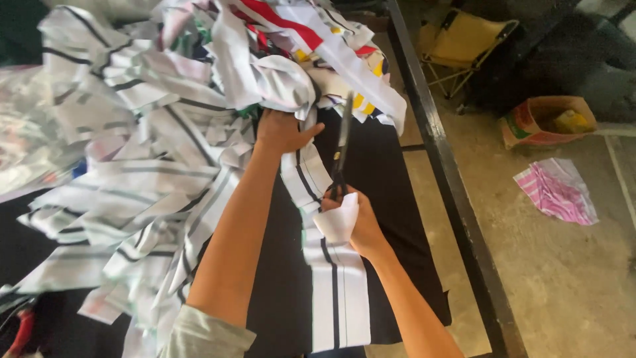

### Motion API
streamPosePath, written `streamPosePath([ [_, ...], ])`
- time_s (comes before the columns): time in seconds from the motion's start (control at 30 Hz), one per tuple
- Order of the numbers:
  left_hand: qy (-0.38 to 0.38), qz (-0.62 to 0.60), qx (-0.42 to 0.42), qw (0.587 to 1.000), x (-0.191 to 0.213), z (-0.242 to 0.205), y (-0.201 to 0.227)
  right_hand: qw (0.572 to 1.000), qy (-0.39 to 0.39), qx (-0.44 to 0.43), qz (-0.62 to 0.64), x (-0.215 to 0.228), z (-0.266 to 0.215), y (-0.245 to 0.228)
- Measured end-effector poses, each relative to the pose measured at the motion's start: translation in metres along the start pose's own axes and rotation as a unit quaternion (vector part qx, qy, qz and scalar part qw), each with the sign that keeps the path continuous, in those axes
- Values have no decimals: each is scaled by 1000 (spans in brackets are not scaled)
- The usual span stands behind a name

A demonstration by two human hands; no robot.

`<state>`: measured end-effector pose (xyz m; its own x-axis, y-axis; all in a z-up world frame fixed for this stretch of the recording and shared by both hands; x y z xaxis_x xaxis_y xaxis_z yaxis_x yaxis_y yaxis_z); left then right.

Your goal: The person uses scissors to cut a long, striped piece of fabric into smaller sections on a black table. They hold the fabric with one hand while cutting with the other, occasionally adjusting the material to align the cuts.

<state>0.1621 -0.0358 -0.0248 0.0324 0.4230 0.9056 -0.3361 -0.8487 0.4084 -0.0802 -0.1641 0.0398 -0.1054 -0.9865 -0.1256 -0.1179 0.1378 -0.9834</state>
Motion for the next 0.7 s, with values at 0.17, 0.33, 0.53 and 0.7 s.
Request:
streamPosePath([
  [0.17, -44, -63, 61, 995, 49, 8, 21, 996, -83, -21, 4, -2, 0, 1],
  [0.33, -135, -69, 152, 977, 65, 1, 19, 994, -98, -46, -24, 11, 14, 32],
  [0.53, 430, 137, -183, 874, 100, -25, 56, 976, -58, -106, 181, 38, 37, 75],
  [0.7, -132, -38, -12, 990, 76, -58, 67, 929, 32, -158, 333, 32, 16, 37],
])
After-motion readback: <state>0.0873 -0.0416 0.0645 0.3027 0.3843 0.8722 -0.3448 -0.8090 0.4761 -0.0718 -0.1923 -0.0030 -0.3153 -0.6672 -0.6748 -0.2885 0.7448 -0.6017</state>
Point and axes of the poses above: each hand's wrist, its own z-axis towards the middle knuckle, its own x-axis out of the back of the hand, y = z × x, the point moved 8 cm from there along z, towards the middle knuckle, and after that the axes turned 10 degrees about -z, right-handed, at the moved point
